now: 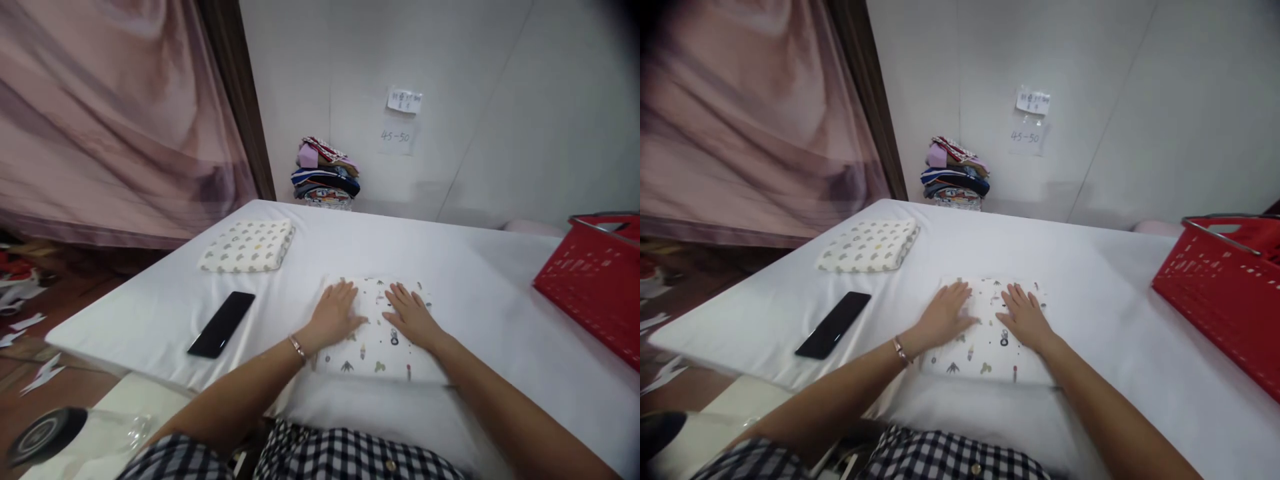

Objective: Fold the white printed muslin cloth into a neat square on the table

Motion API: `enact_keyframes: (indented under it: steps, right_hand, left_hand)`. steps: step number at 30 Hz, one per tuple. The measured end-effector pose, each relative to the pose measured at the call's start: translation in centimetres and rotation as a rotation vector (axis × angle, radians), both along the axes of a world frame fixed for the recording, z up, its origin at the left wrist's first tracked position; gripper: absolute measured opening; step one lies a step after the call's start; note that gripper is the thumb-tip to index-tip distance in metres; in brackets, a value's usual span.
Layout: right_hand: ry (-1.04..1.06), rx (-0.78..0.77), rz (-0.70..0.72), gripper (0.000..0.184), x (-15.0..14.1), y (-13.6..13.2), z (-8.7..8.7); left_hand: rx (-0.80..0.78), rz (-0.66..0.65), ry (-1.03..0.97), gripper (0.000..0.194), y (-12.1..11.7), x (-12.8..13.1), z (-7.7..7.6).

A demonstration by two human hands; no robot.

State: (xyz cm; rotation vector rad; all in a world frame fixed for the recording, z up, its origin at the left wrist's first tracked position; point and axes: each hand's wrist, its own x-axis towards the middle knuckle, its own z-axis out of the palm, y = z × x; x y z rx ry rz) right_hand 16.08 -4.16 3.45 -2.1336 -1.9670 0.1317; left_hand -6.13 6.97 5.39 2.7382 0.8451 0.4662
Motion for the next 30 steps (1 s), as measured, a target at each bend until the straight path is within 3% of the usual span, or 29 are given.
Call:
enact_keyframes:
  steps: [4,9,14,18,24,30]
  right_hand:
    - [-0.024,-0.096,-0.012,0.063,-0.1,0.5,-0.6]
    - [-0.087,0.022,-0.041,0.06,0.1,-1.8,0.0]
    - [-0.07,-0.067,-0.135,0.06,1.0,-3.7,-0.9]
    - [-0.074,0.018,-0.12,0.059,0.1,-4.3,-0.7]
    - [-0.05,0.095,0.022,0.052,-2.9,-4.6,-1.1]
    - [-0.042,0.091,0.041,0.05,-3.3,-4.5,-1.8]
  left_hand:
    - [-0.063,-0.017,0.087,0.064,-1.7,-0.5,-1.7]
    - [-0.162,-0.023,-0.011,0.053,-0.9,-1.4,-1.6]
    - [-0.208,0.262,-0.275,0.036,-0.7,-3.6,-1.2]
    - [-0.346,0.452,-0.339,0.019,-2.3,-5.9,-0.2]
    - [-0.467,0.481,-0.199,0.026,-5.8,-7.1,0.3]
    - [-0.466,0.516,-0.135,0.028,-6.4,-6.1,0.0]
